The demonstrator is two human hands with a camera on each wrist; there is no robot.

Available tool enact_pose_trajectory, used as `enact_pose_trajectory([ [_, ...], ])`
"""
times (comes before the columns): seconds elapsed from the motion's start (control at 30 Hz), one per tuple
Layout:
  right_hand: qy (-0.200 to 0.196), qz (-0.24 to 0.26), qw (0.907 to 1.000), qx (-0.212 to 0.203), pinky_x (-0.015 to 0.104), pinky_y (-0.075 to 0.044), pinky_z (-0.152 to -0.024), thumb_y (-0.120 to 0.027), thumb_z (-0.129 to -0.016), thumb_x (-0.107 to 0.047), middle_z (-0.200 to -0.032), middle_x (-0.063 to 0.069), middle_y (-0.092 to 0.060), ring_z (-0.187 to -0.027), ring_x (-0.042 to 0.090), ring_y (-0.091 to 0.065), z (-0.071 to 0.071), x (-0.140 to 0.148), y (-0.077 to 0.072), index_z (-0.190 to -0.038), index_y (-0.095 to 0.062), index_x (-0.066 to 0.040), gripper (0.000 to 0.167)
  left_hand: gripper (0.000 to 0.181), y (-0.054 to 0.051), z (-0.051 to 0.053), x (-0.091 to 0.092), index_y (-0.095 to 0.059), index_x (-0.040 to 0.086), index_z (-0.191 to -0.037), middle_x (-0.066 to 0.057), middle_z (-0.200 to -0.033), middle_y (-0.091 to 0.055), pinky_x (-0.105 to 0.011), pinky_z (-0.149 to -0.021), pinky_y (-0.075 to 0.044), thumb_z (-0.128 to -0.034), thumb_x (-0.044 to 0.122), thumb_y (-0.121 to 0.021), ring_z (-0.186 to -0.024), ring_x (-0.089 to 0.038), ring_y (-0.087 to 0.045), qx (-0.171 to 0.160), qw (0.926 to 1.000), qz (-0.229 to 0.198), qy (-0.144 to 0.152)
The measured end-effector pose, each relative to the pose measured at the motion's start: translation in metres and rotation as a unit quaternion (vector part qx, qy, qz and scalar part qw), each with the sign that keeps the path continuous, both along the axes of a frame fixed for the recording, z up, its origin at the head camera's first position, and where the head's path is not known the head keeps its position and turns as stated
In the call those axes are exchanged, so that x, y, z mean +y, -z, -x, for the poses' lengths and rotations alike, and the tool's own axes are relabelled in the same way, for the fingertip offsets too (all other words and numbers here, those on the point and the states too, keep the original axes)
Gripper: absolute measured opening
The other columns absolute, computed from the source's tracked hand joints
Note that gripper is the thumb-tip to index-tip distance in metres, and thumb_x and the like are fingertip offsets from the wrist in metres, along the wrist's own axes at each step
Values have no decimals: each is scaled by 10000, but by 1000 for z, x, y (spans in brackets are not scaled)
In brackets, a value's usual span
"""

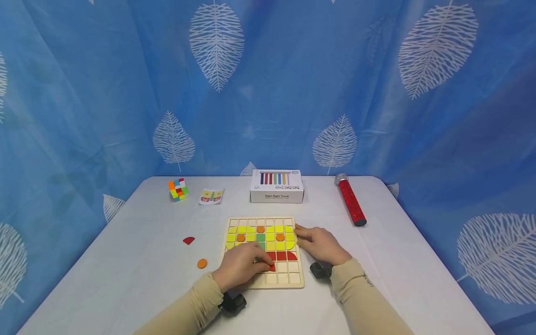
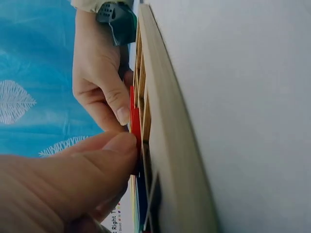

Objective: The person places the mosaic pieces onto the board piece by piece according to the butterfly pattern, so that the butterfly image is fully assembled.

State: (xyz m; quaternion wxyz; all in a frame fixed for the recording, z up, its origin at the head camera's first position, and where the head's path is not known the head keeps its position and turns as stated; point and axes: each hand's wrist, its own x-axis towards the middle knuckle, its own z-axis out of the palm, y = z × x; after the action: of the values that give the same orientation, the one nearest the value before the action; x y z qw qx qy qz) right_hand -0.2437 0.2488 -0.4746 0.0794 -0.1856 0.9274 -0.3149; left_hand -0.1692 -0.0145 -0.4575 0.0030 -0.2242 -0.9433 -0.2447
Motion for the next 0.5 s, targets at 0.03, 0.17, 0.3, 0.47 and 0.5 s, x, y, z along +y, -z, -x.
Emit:
enact_pose_trajectory([
  [0.03,-27,16,10000,-53,591,-336,-1176,-667,-995,-298,-1550,-17,-510,-1474,352,-424,0,1,-1,-1454,-588,-182,480,81,1,0,0,-821,367,-913,225,-834,-637,-198,-626,-414,-876,295,-826,-739,23,-527,-17,10000,3,27],
  [0.17,-86,17,9998,-188,602,-336,-1172,-698,-973,-271,-1546,-14,-517,-1471,353,-430,3,5,-2,-1452,-593,-179,499,82,1,2,3,-825,354,-915,228,-818,-628,-195,-617,-408,-877,281,-827,-716,24,-513,21,10000,-6,97],
  [0.3,-160,20,9996,-228,602,-347,-1165,-725,-953,-260,-1539,-6,-526,-1460,353,-447,4,8,-2,-1451,-595,-173,522,79,1,2,2,-824,348,-919,220,-821,-622,-197,-595,-395,-880,280,-824,-701,16,-505,93,9999,19,114],
  [0.47,-165,21,9994,-296,595,-349,-1167,-750,-934,-273,-1543,-19,-520,-1467,348,-439,6,8,-1,-1453,-592,-190,549,95,-9,5,-19,-820,308,-992,170,-925,-685,-242,-671,-475,-898,313,-803,-806,-32,-596,216,9983,-110,-536],
  [0.5,-151,18,9994,-311,591,-351,-1168,-754,-931,-275,-1543,-23,-520,-1468,344,-439,6,7,-1,-1453,-592,-194,552,112,-12,7,-28,-817,296,-1011,152,-952,-695,-264,-701,-490,-905,324,-797,-840,-56,-613,200,9963,-159,-824],
])
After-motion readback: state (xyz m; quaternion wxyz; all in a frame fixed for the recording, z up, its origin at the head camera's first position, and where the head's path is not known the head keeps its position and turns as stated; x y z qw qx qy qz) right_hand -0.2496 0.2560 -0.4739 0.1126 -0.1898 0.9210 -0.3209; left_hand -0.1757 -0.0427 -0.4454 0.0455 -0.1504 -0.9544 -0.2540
